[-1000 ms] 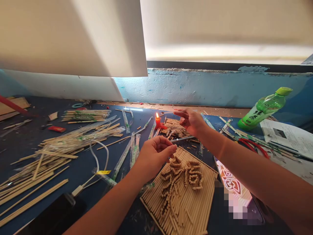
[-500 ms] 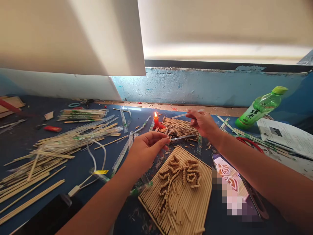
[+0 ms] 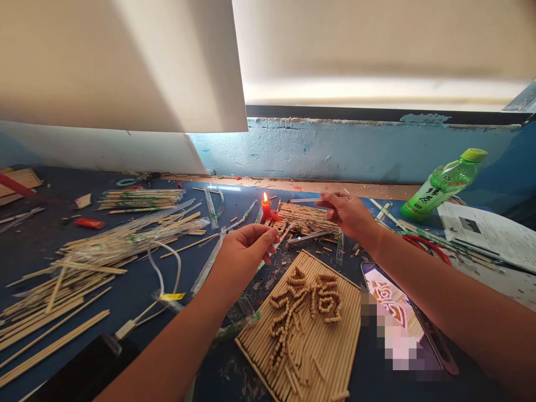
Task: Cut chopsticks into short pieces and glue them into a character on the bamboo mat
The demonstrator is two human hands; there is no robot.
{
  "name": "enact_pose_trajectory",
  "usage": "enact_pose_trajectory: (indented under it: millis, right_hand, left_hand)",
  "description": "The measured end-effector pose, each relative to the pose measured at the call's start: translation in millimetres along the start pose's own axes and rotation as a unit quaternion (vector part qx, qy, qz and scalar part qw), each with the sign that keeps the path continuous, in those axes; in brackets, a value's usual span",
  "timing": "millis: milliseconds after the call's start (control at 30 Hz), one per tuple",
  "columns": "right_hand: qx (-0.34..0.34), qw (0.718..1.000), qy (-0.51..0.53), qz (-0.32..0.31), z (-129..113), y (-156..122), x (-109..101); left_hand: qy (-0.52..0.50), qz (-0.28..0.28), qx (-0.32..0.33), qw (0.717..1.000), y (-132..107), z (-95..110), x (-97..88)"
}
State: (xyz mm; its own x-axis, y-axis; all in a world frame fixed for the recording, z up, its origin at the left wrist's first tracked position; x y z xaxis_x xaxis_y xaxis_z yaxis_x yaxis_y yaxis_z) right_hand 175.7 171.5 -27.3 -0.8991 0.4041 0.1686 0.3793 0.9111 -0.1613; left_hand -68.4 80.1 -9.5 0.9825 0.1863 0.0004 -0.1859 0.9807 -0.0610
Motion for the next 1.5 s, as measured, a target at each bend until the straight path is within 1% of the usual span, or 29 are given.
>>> enact_pose_trajectory:
  millis: [200,300,400,667,800,900,1133,1367,1433,1500]
  right_hand:
    - [0.014,1.0,-0.007,-0.026,3.0,1.3,1.7]
    - [0.017,0.999,-0.008,-0.037,4.5,0.8,6.6]
    - [0.011,0.999,-0.009,-0.043,5.9,-0.7,16.5]
    - [-0.004,0.998,-0.01,-0.069,10.5,-2.8,53.8]
    - [-0.006,0.997,-0.012,-0.069,12.1,-4.7,61.8]
    - [-0.009,0.998,-0.006,-0.064,12.2,-5.2,61.0]
    - [0.006,0.999,0.004,-0.039,12.1,-2.4,51.9]
    - [0.02,0.999,0.011,-0.038,10.4,-4.6,49.2]
    - [0.027,0.999,0.015,-0.039,8.4,-7.2,44.7]
    - [0.036,0.998,0.022,-0.038,5.3,-11.0,35.1]
  left_hand:
    - [0.01,0.01,0.0,1.0,0.3,-1.2,-0.2]
    - [0.009,0.015,-0.001,1.0,-0.1,-0.2,0.0]
    - [0.011,0.02,-0.002,1.0,0.9,0.3,-0.9]
    - [0.018,0.023,-0.002,1.0,5.2,-2.4,-1.3]
    - [0.015,0.026,0.003,1.0,5.8,-4.9,-1.6]
    - [0.015,0.031,0.005,0.999,5.9,-6.2,-2.4]
    - [0.024,0.037,0.003,0.999,4.0,-4.0,-2.2]
    - [0.025,0.032,-0.005,0.999,5.8,-6.0,-1.8]
    - [0.022,0.036,-0.007,0.999,6.3,-6.4,-2.1]
    - [0.018,0.04,-0.008,0.999,7.0,-7.0,-2.3]
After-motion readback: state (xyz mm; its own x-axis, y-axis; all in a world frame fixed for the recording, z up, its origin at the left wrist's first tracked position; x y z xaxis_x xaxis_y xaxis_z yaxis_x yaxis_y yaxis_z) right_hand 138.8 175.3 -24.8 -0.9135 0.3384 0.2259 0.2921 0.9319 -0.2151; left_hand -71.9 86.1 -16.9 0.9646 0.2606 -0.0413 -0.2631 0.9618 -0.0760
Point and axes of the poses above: each hand's wrist, its own y-axis towards the middle knuckle, its own x-axis out of the palm, z = x × y, the point moved 3 cm from there along y, towards the middle knuckle, and after that the axes turned 15 degrees about z, right-handed, at the moved point
